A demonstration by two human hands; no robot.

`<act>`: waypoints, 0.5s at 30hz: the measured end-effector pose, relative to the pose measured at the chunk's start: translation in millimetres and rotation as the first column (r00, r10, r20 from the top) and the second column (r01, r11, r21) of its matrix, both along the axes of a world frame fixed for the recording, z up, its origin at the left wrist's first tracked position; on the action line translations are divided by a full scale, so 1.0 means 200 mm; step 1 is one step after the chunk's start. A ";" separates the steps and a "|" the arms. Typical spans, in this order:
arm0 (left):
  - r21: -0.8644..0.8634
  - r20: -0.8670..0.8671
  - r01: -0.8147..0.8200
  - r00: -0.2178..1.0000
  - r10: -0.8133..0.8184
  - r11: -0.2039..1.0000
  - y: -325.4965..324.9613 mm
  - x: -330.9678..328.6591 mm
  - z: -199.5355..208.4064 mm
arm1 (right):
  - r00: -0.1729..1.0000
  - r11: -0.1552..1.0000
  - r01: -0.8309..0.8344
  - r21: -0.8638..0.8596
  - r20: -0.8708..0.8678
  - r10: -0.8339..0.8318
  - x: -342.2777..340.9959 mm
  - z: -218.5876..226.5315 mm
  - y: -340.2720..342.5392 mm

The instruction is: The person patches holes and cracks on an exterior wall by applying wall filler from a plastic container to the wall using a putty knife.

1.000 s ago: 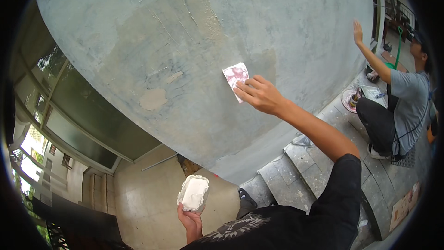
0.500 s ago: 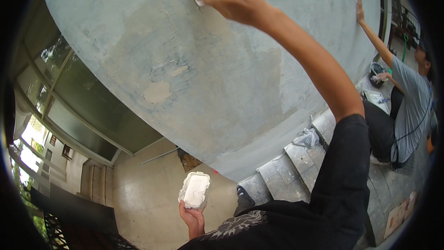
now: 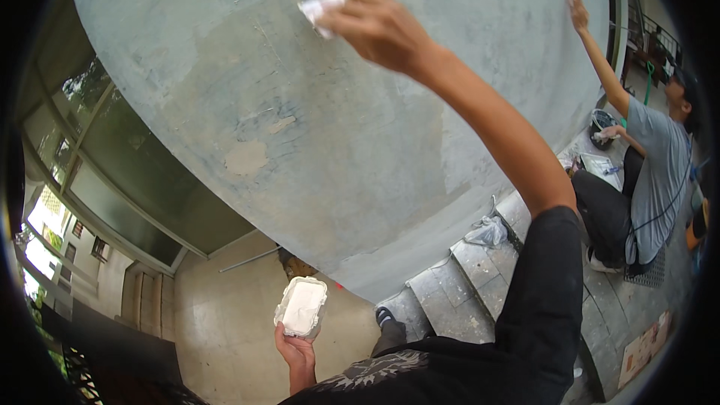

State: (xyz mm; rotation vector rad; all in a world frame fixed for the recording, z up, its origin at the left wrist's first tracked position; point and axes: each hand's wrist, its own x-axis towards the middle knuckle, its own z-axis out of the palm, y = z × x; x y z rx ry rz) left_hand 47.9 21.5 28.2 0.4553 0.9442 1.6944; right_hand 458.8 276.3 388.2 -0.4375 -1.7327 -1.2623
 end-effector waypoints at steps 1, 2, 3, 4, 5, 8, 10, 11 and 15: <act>0.002 -0.005 0.013 1.000 -0.013 1.000 0.01 0.02 0.00 | 1.000 0.995 0.016 0.101 -0.020 -0.014 0.04 0.09 0.03; 0.008 -0.028 0.012 1.000 -0.012 1.000 0.01 0.02 -0.02 | 1.000 0.995 0.017 0.103 -0.024 -0.015 0.06 0.12 0.06; 0.014 -0.048 0.012 0.999 -0.011 1.000 0.01 0.02 -0.03 | 1.000 0.995 0.022 0.102 -0.017 -0.020 0.06 0.14 0.07; 0.016 -0.046 0.014 0.999 -0.013 1.000 0.01 0.02 -0.05 | 1.000 0.994 0.027 0.102 -0.006 -0.027 0.06 0.14 0.09; -0.001 -0.045 0.015 0.999 -0.015 1.000 0.00 0.01 -0.07 | 1.000 0.999 -0.010 0.041 -0.007 0.010 0.04 0.08 0.10; -0.031 -0.016 0.017 1.000 -0.017 0.999 -0.04 0.00 -0.09 | 0.999 0.992 0.034 -0.124 0.001 -0.034 0.04 -0.21 0.10; -0.043 0.009 0.025 1.000 -0.024 0.999 -0.04 -0.02 -0.10 | 1.000 0.967 0.023 -0.254 -0.002 -0.024 0.05 -0.43 0.05; -0.050 0.008 0.032 0.999 -0.031 0.998 -0.03 -0.03 -0.10 | 1.000 0.949 0.024 -0.315 0.004 -0.024 0.06 -0.53 0.00; -0.056 -0.004 0.071 0.997 -0.071 0.996 -0.01 -0.06 -0.11 | 0.998 0.929 0.058 -0.366 0.005 -0.061 0.11 -0.69 -0.12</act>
